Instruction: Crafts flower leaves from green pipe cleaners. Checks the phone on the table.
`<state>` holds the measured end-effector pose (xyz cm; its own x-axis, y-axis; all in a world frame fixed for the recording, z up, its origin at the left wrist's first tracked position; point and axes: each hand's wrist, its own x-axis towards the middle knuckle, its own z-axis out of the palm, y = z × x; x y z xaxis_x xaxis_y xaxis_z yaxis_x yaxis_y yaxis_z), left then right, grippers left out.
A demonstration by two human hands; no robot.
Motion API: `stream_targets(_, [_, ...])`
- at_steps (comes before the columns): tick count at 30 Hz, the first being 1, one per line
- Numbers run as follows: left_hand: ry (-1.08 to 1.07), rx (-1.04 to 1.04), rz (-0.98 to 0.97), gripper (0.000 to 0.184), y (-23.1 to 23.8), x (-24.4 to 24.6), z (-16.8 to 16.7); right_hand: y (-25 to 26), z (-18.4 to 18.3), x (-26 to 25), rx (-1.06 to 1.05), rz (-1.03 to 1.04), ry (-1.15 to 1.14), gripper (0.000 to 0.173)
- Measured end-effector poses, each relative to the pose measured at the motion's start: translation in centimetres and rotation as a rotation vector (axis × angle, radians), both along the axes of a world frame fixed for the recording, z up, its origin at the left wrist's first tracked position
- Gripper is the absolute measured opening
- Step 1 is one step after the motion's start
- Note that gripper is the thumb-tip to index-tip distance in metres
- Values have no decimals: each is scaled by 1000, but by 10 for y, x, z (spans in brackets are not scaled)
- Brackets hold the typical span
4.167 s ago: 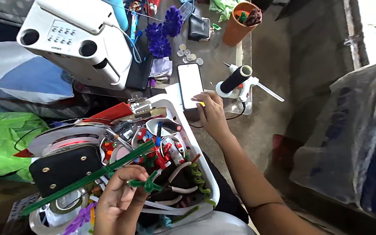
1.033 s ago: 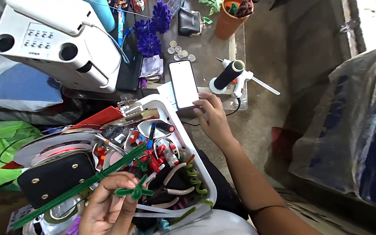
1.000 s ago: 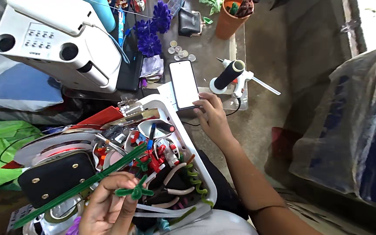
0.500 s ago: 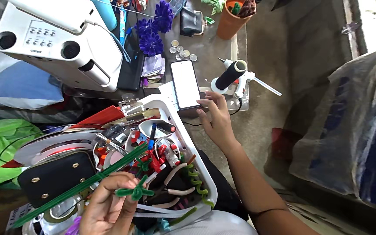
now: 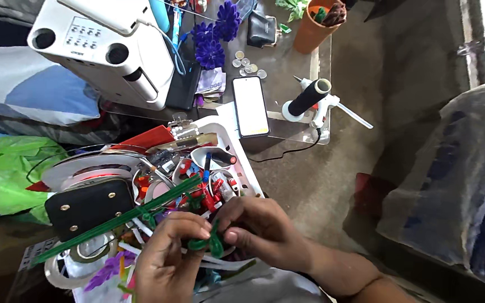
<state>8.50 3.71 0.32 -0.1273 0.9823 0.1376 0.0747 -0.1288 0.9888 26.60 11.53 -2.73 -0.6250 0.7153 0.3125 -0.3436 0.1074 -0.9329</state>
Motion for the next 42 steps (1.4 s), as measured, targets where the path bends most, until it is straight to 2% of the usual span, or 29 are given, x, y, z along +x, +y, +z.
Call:
stream_targets(3, [72, 59, 7, 12, -3, -1, -2, -5, -2, -5, -228, 79, 111, 16])
stream_targets(5, [108, 94, 10, 11, -6, -2, -4, -7, -1, -6, -288, 99, 123, 16])
stream_targets(16, [438, 291, 55, 5, -15, -9, -11, -9, -1, -1, -364, 237, 50, 18])
stream_targets(22, [444, 302, 111, 6, -15, -3, -11, -15, -1, -4, -398, 144, 96, 14])
stream_targets(24, [440, 238, 121, 7, -16, -1, -9, -14, -1, -5, -385, 96, 84, 11])
stream_targets(26, [329, 136, 104, 10, -15, 2, -7, -10, -1, -5, -304, 26, 29, 9])
stream_targets(31, [-203, -142, 10, 12, -11, 2, 1, -4, 0, -8, 41, -202, -153, 12])
stream_targets(33, [-264, -176, 17, 14, -11, 2, 3, -1, 2, -8, 160, -231, -222, 12])
stream_targets(37, [-242, -139, 59, 16, -14, 4, 5, -1, 8, -7, 315, -239, -272, 10])
stream_targets(42, [-335, -155, 46, 12, -19, 2, 8, -6, 12, -7, 291, -193, -218, 13])
